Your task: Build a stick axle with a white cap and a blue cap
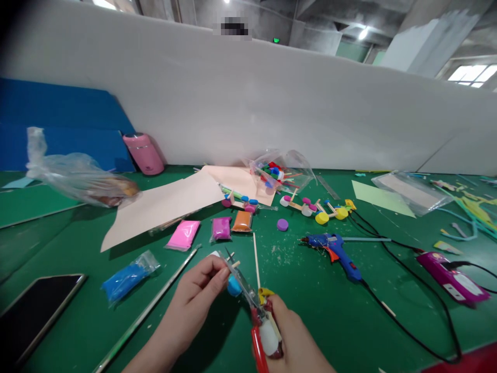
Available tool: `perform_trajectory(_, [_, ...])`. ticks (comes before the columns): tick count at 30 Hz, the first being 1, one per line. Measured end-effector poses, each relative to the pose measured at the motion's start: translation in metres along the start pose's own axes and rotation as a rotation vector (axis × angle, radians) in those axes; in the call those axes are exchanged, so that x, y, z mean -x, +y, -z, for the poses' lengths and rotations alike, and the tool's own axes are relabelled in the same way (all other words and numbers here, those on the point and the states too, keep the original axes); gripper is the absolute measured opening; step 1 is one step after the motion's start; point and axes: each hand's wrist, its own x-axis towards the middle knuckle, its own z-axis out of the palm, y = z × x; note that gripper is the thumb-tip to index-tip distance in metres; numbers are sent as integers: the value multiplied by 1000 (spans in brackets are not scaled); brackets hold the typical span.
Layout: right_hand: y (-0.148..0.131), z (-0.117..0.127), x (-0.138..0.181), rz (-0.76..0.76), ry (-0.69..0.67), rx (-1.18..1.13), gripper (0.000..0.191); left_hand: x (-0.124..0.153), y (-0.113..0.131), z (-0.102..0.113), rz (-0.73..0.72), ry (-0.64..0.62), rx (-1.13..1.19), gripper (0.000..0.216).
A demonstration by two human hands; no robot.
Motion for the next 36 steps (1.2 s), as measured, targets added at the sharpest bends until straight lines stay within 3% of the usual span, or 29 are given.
perform_trajectory(7, [-1, 1, -1, -12, -13, 91, 23, 1, 0, -3, -27, 26, 21, 18])
perform_trajectory(11, [-1, 1, 1, -23, 29, 84, 25, -1, -3, 4, 67, -73, 213, 19])
perform_trajectory(14, [6, 4, 0, 11, -20, 102, 18, -3, -5, 6, 147, -158, 305, 21])
perform_trajectory(17, [13, 6, -1, 51, -64, 82, 13, -2, -3, 3, 144, -104, 269, 20])
perform_trajectory(22, [11, 5, 0, 38, -23, 122, 10, 2, 1, -3, -8, 34, 67, 15])
perform_trajectory(26, [-1, 2, 2, -6, 20, 127, 18, 2, -1, 0, -25, 16, 0, 19])
perform_trajectory(32, [1, 2, 1, -37, -32, 39, 19, -1, -7, 1, 82, -114, 274, 25])
perform_trajectory(36, [9, 4, 0, 30, -41, 60, 15, -1, -7, -1, 70, -55, 189, 24])
